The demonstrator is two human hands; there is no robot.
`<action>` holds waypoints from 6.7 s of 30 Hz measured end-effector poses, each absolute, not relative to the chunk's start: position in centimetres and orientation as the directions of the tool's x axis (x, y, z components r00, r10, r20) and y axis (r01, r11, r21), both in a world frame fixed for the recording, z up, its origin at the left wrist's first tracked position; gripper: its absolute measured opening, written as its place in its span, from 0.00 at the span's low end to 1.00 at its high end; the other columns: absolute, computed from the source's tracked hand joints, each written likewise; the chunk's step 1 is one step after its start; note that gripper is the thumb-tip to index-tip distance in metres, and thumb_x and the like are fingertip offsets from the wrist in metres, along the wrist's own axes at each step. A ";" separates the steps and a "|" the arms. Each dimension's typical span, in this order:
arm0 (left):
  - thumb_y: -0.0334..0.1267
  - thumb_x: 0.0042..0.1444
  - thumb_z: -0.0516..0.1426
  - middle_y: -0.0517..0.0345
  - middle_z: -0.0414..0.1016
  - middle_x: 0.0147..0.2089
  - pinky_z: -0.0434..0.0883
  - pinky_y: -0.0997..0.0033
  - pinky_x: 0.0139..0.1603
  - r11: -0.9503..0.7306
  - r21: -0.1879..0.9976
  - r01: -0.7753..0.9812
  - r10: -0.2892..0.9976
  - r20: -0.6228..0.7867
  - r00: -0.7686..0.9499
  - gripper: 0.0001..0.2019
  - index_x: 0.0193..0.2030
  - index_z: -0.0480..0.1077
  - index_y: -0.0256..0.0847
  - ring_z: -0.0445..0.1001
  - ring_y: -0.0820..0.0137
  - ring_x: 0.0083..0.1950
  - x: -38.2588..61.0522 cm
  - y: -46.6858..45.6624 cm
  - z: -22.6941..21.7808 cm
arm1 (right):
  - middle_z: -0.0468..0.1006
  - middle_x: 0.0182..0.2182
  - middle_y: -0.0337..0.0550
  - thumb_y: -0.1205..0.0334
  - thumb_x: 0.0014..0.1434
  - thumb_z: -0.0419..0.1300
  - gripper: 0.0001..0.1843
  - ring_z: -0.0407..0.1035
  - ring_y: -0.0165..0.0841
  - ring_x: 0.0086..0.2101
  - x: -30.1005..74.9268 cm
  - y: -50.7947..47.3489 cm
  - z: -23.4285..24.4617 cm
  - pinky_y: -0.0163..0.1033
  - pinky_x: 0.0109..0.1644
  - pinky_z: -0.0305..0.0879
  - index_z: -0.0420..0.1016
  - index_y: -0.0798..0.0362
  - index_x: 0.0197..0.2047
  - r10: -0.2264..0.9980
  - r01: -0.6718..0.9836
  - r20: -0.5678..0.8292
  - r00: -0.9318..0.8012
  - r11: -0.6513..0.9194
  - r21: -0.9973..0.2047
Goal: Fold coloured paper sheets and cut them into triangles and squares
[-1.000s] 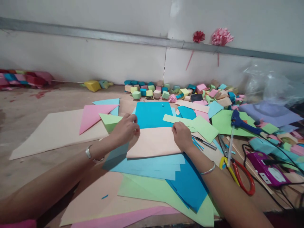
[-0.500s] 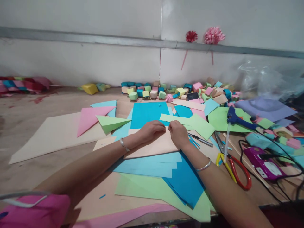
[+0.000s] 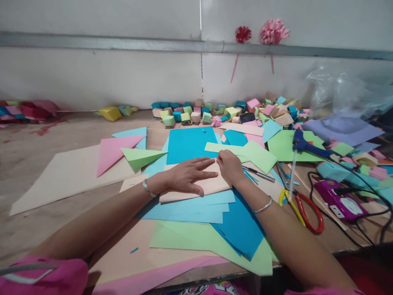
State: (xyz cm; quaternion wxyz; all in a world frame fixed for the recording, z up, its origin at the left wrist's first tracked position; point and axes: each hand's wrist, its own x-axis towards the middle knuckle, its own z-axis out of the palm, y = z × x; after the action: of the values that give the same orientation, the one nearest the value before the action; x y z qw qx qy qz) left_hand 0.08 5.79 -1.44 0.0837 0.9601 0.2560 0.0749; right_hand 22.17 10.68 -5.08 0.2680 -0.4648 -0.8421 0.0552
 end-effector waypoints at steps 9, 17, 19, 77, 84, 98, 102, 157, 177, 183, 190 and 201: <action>0.65 0.51 0.57 0.53 0.42 0.75 0.42 0.52 0.73 -0.864 0.229 0.449 0.485 0.136 0.864 0.43 0.70 0.54 0.50 0.42 0.53 0.74 -0.1 6.5 -2.6 | 0.71 0.32 0.48 0.68 0.65 0.48 0.13 0.62 0.39 0.35 21.5 4.0 -0.4 0.42 0.35 0.52 0.73 0.53 0.35 0.680 0.736 0.347 -0.646 0.675 0.050; 0.62 0.49 0.60 0.53 0.44 0.74 0.46 0.53 0.72 -0.861 0.258 0.438 0.485 0.160 0.860 0.42 0.69 0.56 0.51 0.44 0.51 0.74 -0.1 6.4 -2.2 | 0.73 0.43 0.57 0.78 0.57 0.51 0.20 0.62 0.47 0.42 23.2 -3.0 -1.7 0.49 0.43 0.58 0.72 0.64 0.51 0.565 0.591 0.184 -0.804 0.730 0.343; 0.63 0.50 0.59 0.53 0.44 0.74 0.45 0.52 0.72 -0.857 0.266 0.441 0.489 0.151 0.859 0.42 0.69 0.55 0.51 0.44 0.52 0.74 -0.1 6.4 -2.2 | 0.73 0.41 0.58 0.80 0.53 0.52 0.19 0.63 0.48 0.41 24.9 -3.1 -1.8 0.50 0.42 0.59 0.75 0.62 0.46 0.634 0.639 0.161 -0.756 0.665 0.387; 0.32 0.63 0.48 0.51 0.75 0.35 0.67 0.72 0.36 -0.596 0.160 0.787 0.800 0.200 0.565 0.10 0.36 0.71 0.38 0.72 0.68 0.37 -4.1 -3.5 1.7 | 0.74 0.26 0.48 0.78 0.57 0.50 0.14 0.64 0.36 0.30 24.2 1.0 0.9 0.42 0.35 0.50 0.75 0.56 0.31 0.576 0.699 0.400 -0.712 0.635 0.329; 0.46 0.50 0.63 0.61 0.74 0.28 0.64 0.76 0.29 -0.281 0.885 0.372 0.913 0.366 -0.179 0.13 0.37 0.74 0.40 0.70 0.73 0.28 -4.9 1.3 6.4 | 0.76 0.30 0.44 0.65 0.58 0.52 0.14 0.66 0.32 0.28 24.9 5.0 6.5 0.37 0.32 0.59 0.79 0.54 0.39 0.722 0.599 0.600 -0.345 0.661 -0.451; 0.35 0.35 0.69 0.62 0.73 0.22 0.62 0.80 0.21 0.082 0.997 0.001 0.989 -0.081 -0.124 0.14 0.31 0.74 0.35 0.68 0.76 0.23 -4.1 2.5 5.0 | 0.67 0.16 0.34 0.56 0.47 0.62 0.15 0.56 0.25 0.17 25.5 8.1 2.2 0.34 0.20 0.52 0.78 0.59 0.35 0.978 0.318 0.162 -0.133 0.197 -0.927; 0.33 0.36 0.69 0.64 0.70 0.20 0.57 0.81 0.18 0.073 0.997 -0.018 0.984 -0.075 -0.162 0.14 0.33 0.75 0.34 0.63 0.80 0.20 -4.7 2.9 4.7 | 0.69 0.18 0.35 0.56 0.47 0.63 0.16 0.59 0.26 0.18 25.5 8.0 2.2 0.34 0.21 0.56 0.78 0.58 0.36 0.977 0.321 0.138 -0.164 0.185 -0.929; 0.27 0.60 0.52 0.52 0.70 0.32 0.60 0.68 0.31 -0.459 0.211 0.863 0.885 0.199 0.422 0.10 0.30 0.71 0.37 0.67 0.66 0.34 -4.9 -3.1 -1.7 | 0.75 0.33 0.45 0.61 0.68 0.48 0.13 0.69 0.34 0.36 24.0 7.2 -1.2 0.38 0.40 0.63 0.69 0.52 0.34 0.562 0.482 0.188 -0.806 0.806 -0.343; 0.20 0.54 0.53 0.56 0.70 0.32 0.58 0.67 0.29 -0.428 0.299 0.853 0.899 0.241 0.367 0.10 0.31 0.63 0.39 0.63 0.65 0.32 -3.9 -4.8 -2.1 | 0.63 0.23 0.36 0.56 0.67 0.51 0.16 0.60 0.30 0.26 21.5 4.2 -2.7 0.37 0.32 0.52 0.63 0.51 0.27 0.825 0.736 0.237 -0.513 0.565 -0.373; 0.23 0.57 0.53 0.57 0.70 0.32 0.58 0.66 0.30 -0.414 0.373 0.830 0.904 0.275 0.328 0.07 0.35 0.66 0.39 0.63 0.65 0.32 -3.8 -5.1 -2.4 | 0.65 0.24 0.37 0.55 0.66 0.53 0.14 0.60 0.30 0.26 21.0 3.9 -2.7 0.38 0.33 0.53 0.65 0.51 0.29 0.819 0.764 0.292 -0.495 0.570 -0.302; 0.39 0.62 0.56 0.57 0.69 0.29 0.53 0.65 0.28 -0.307 0.396 0.865 0.949 0.195 0.248 0.12 0.27 0.65 0.40 0.63 0.65 0.31 -3.6 -4.9 -2.5 | 0.63 0.23 0.36 0.55 0.67 0.50 0.16 0.59 0.30 0.26 21.1 4.3 -3.0 0.37 0.32 0.52 0.64 0.51 0.29 0.830 0.774 0.247 -0.501 0.557 -0.302; 0.31 0.59 0.53 0.55 0.69 0.30 0.52 0.64 0.27 -0.298 0.375 0.878 0.954 0.081 0.290 0.07 0.30 0.67 0.40 0.64 0.62 0.32 -3.2 -4.4 -2.2 | 0.61 0.22 0.35 0.52 0.68 0.49 0.19 0.59 0.30 0.24 21.0 4.8 -3.3 0.38 0.31 0.49 0.59 0.50 0.26 0.844 0.813 0.211 -0.493 0.533 -0.234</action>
State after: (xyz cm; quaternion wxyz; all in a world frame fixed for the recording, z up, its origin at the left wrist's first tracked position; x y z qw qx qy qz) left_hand -3.23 -4.45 -2.24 0.1304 0.7924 0.5777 0.1460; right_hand 21.02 4.82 -3.28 0.1509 -0.4803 -0.8625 0.0513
